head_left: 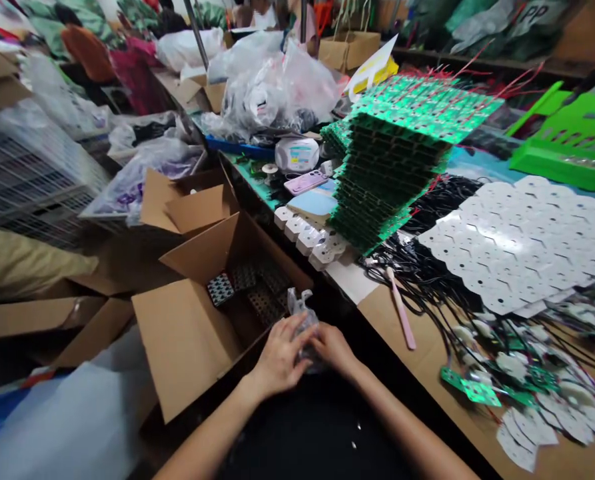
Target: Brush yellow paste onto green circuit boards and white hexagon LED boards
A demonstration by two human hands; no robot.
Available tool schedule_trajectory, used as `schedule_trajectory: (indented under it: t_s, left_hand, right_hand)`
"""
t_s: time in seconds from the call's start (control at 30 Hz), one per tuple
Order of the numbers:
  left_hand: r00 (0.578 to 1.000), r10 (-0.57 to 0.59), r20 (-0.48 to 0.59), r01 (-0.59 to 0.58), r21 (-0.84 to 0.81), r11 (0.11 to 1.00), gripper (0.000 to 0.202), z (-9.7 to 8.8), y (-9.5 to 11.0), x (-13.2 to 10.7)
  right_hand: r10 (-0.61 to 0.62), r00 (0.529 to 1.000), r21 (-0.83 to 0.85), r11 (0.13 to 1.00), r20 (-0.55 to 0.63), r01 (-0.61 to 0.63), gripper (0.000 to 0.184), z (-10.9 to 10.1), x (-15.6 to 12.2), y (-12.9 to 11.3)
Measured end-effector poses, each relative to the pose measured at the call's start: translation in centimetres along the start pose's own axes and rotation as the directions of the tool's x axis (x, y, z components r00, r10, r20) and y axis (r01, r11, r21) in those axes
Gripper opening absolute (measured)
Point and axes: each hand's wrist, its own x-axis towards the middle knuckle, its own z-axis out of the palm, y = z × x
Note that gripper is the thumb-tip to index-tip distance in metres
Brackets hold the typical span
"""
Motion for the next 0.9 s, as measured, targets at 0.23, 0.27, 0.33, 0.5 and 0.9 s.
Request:
schedule_trajectory:
  t_s: [0.23,0.27,0.33,0.5,0.9]
  left_hand:
    - [0.956,-0.178,0.232,0.221,-0.175,0.959,0.059,2.9,-1.5,2.5]
    - [0.952,-0.213,0.221,0.255,-0.183,0.95,0.047,3.0,-1.8,2.7]
    - [0.943,-0.289,0.164,0.318,-0.193,0.928,0.027,3.0,-2.4,3.0]
    - [0.813,-0.557,-0.168,0.499,-0.292,0.816,0.013,1.4,-5.4,5.9]
    - [0.245,-0.655,-0.715,0.375,-0.553,0.744,0.036,-9.7,-13.4,21.7]
  right_hand:
    - [-0.067,0.997,0.033,0.997,-0.033,0.068,0.019,-0.7,-1.8,-0.1]
    - [-0.08,0.994,0.042,0.996,-0.07,0.083,0.02,-1.1,-2.4,0.3]
    - [-0.093,0.986,0.06,0.993,-0.139,0.102,0.022,-2.2,-3.6,1.3]
    - [-0.023,0.967,0.067,0.997,-0.255,0.041,0.029,-4.5,-6.5,4.9]
    - [0.04,0.972,0.145,0.989,-0.231,-0.006,0.044,-2.2,-8.8,8.5]
